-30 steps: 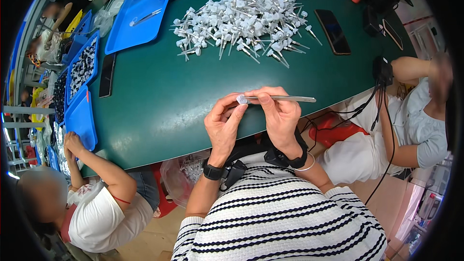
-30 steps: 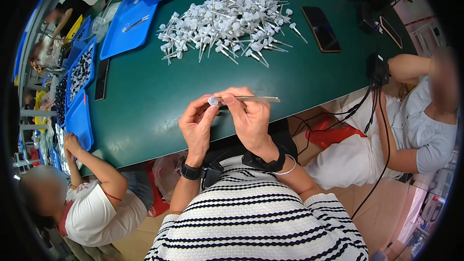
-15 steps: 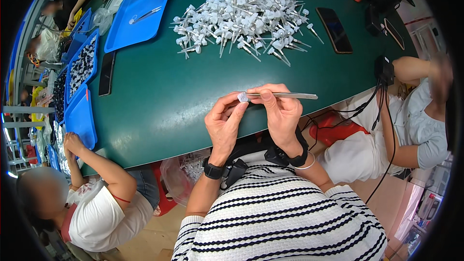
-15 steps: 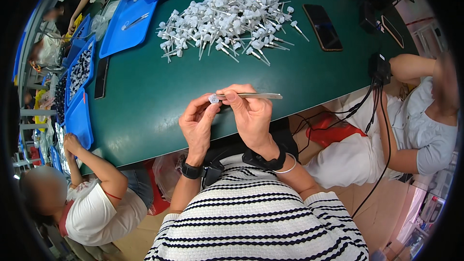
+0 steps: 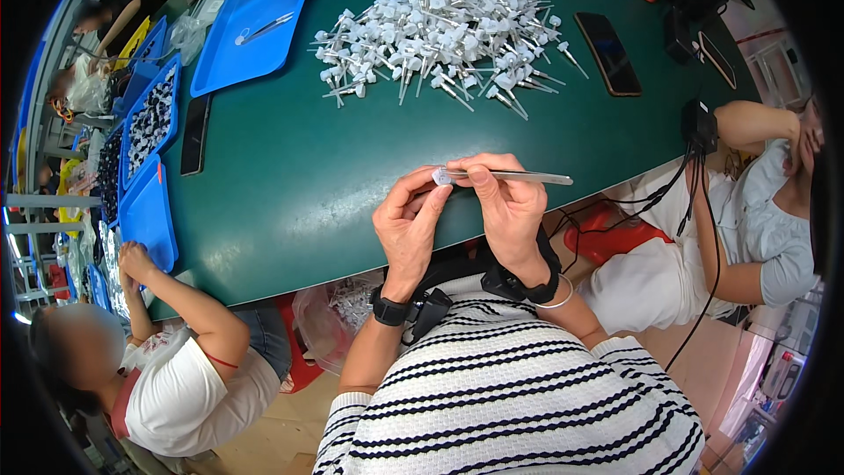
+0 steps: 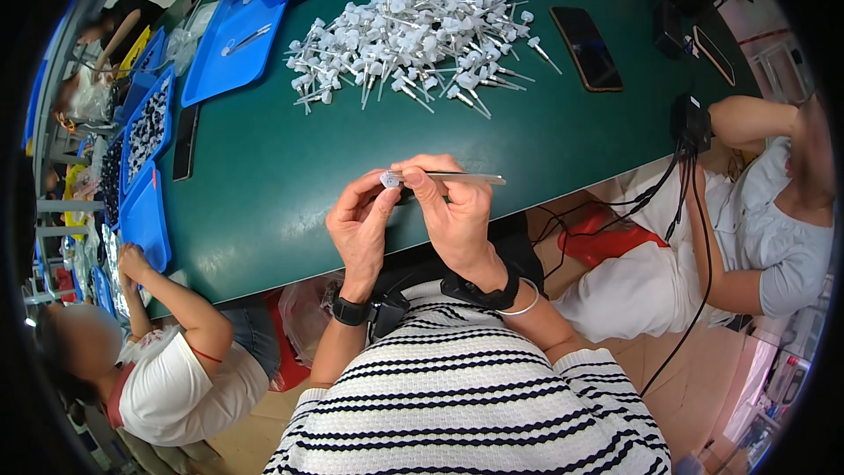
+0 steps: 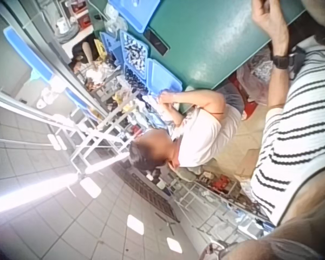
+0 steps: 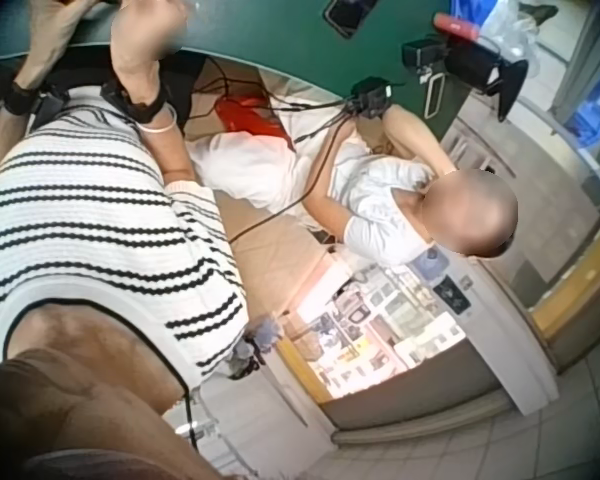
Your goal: The person uses tweezers to pick up small white plastic components from a pile on a green table and carefully inserts a small metal pin into each one. The person handles the components one at a time, repeating the insertion process for multiple units throughout the clip.
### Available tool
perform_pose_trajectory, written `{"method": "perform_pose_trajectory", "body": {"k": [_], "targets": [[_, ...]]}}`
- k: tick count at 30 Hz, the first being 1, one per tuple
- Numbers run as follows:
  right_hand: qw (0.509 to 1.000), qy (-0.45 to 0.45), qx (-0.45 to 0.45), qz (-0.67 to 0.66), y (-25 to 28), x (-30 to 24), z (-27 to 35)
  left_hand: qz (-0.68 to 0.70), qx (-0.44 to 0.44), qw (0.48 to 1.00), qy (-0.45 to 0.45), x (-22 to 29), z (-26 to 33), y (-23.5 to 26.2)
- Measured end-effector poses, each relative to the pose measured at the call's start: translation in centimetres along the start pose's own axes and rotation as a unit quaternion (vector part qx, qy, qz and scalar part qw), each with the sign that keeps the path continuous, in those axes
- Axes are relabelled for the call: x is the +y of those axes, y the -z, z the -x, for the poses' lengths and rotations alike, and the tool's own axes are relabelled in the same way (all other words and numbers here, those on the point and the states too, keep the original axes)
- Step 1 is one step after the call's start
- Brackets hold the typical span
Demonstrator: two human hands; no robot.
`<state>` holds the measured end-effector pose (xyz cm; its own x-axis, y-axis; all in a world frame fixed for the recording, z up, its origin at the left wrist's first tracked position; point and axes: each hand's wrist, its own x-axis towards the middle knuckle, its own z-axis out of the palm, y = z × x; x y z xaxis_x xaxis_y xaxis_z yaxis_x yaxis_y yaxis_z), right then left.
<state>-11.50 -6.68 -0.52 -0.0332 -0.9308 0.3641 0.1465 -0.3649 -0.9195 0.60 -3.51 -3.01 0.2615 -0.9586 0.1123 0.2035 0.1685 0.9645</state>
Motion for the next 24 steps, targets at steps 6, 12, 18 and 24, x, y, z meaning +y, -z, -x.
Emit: {"method": "perform_pose_trajectory", "body": {"k": [6, 12, 18, 24], "targets": [[1.0, 0.011, 0.005, 0.009, -0.07, 0.24, 0.04, -0.006, 0.001, 1.0, -0.002, 0.05, 0.04, -0.03], [1.0, 0.01, 0.003, 0.01, -0.04, 0.09, 0.05, -0.011, 0.0, 1.0, -0.008, -0.07, 0.0, -0.03], [1.0, 0.01, -0.001, 0.0, -0.01, 0.12, 0.0, -0.012, 0.0, 1.0, -0.005, 0.03, 0.02, -0.05], [1.0, 0.004, -0.001, 0.004, 0.07, 0.2, 0.06, -0.014, -0.001, 1.0, -0.006, 0.07, -0.01, -0.07]]}}
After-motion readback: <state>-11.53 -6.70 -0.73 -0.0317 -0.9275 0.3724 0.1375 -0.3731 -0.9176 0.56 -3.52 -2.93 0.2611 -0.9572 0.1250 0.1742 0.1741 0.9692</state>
